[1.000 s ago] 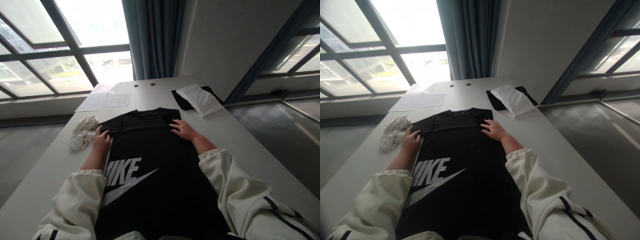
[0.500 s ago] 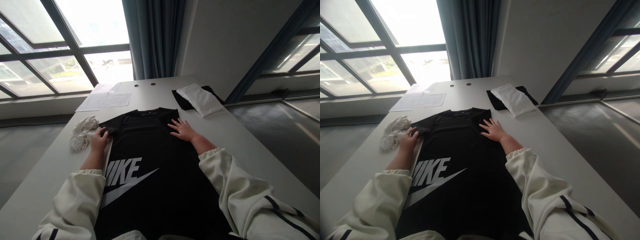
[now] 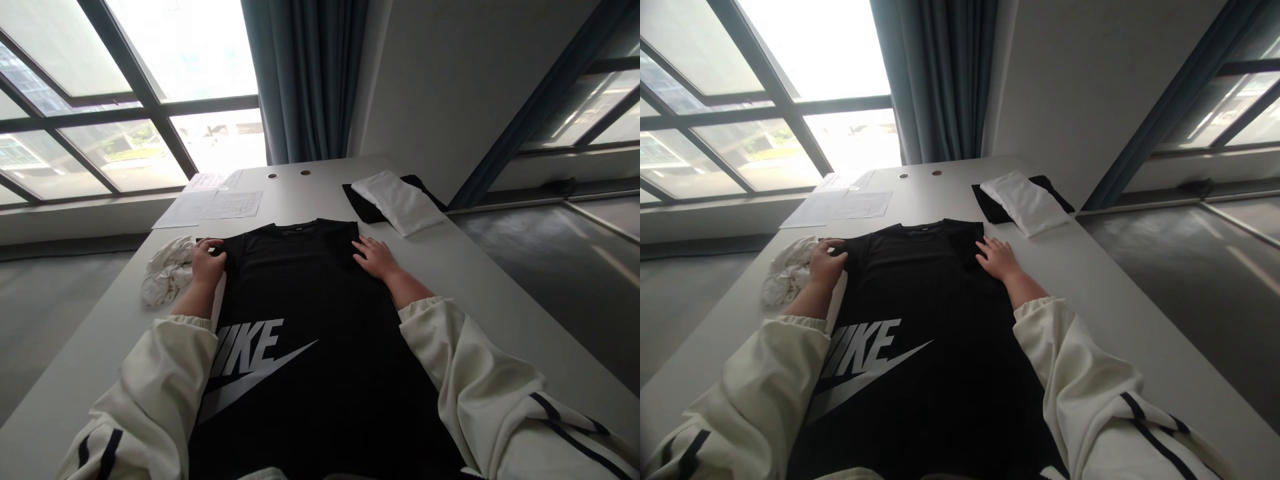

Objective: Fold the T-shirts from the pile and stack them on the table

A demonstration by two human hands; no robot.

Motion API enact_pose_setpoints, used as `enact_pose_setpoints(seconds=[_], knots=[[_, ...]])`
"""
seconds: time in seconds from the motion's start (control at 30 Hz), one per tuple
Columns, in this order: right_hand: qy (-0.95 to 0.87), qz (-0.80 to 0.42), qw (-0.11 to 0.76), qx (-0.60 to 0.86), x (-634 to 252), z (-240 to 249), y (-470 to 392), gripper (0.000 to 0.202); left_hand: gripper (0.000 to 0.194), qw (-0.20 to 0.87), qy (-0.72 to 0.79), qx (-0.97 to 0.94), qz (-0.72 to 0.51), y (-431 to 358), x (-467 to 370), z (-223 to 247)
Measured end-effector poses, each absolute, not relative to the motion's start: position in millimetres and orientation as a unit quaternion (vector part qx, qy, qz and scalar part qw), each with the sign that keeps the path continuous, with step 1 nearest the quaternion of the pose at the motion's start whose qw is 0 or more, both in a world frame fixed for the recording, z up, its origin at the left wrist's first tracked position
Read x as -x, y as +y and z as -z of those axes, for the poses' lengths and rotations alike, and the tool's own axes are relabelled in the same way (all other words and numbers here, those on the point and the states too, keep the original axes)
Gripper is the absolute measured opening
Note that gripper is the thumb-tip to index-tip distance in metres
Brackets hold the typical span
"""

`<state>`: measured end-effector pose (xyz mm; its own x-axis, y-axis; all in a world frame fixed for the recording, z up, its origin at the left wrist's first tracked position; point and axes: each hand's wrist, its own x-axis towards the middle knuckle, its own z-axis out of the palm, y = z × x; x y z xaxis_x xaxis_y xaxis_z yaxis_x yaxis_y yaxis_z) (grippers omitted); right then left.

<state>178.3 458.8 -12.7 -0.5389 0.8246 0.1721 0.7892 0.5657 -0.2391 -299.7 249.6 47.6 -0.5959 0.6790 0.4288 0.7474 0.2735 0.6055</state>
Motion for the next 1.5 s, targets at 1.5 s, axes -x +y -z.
enact_pose_setpoints(seconds=[1.5], knots=[[-0.856, -0.074, 0.055, 0.509, -112.3, -17.3, 485.2, 0.078, 0.063, 0.027, -0.804, 0.590, 0.064, 336.4, 243.5, -9.9]])
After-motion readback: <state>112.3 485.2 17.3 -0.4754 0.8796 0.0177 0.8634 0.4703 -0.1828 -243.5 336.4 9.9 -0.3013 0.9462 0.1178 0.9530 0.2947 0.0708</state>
